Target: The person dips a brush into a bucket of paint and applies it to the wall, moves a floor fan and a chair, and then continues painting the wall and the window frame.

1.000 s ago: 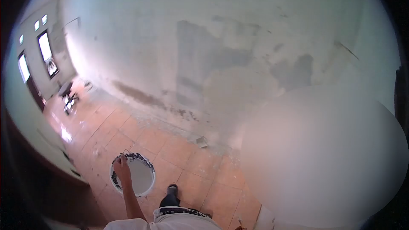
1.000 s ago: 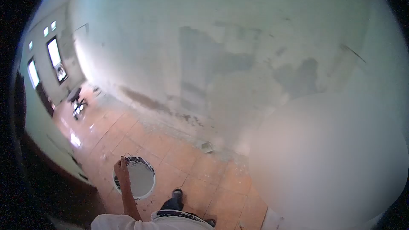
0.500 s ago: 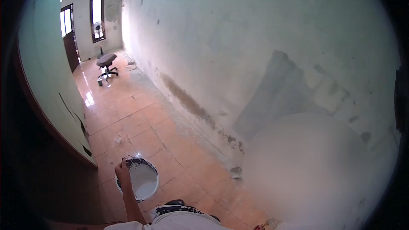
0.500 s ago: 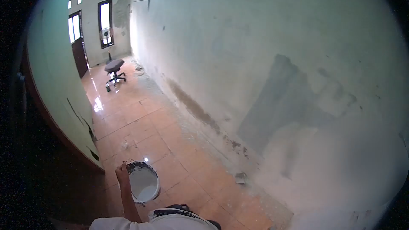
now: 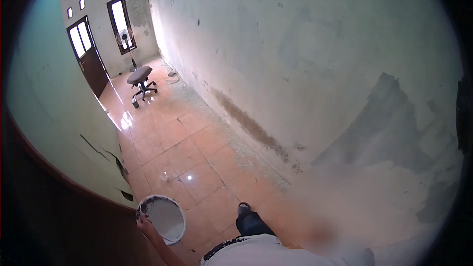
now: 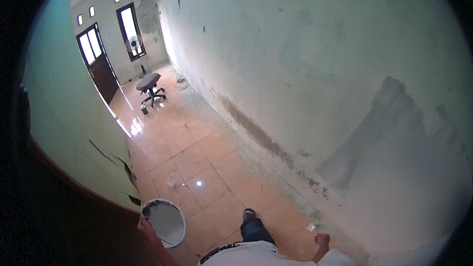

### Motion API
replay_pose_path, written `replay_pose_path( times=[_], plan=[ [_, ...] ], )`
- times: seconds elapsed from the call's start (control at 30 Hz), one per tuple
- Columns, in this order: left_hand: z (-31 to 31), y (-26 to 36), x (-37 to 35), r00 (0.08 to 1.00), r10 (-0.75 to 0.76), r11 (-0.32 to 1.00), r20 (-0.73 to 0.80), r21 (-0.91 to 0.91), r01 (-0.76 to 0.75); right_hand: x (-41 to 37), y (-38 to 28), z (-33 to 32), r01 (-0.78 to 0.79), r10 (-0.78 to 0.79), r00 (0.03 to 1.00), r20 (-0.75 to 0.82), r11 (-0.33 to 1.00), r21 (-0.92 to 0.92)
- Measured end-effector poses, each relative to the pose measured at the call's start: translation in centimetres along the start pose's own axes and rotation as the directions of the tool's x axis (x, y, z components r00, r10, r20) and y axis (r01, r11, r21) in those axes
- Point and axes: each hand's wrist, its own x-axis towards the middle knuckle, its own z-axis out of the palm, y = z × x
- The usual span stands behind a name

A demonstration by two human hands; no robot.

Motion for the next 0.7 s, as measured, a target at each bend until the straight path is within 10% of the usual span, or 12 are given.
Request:
replay_pose_path(
  times=[0.1,0.17,0.23,0.33,0.4,0.7],
  plan=[
    [4.0,-1.2,5.9,0.994,-0.067,0.997,-0.092,-0.046,0.063,6.4,-8.6,4.9,0.125,-0.127,0.992,0.003,0.969,-0.212],
    [6.5,3.0,6.8,0.994,-0.052,0.999,-0.098,-0.002,0.052,12.9,-13.8,9.1,-0.001,0.001,0.986,-0.165,1.0,0.001],
    [8.5,2.6,9.5,0.963,-0.033,0.998,-0.266,-0.058,0.018,16.0,-22.8,12.4,0.346,-0.522,0.726,-0.447,0.84,-0.419],
    [7.5,7.2,12.7,0.954,-0.138,0.977,-0.267,0.123,0.176,18.1,-40.3,18.0,0.579,-0.636,0.634,-0.441,0.768,-0.274],
    [9.6,11.7,12.6,0.947,-0.282,0.957,-0.154,-0.116,0.266,20.7,-51.6,20.9,0.643,-0.696,0.554,-0.457,0.706,-0.296],
    [28.7,6.9,36.6,0.995,-0.039,0.994,-0.094,0.095,0.048,16.7,-94.3,26.6,0.849,-0.72,0.273,-0.638,0.492,-0.193]
  ],
)
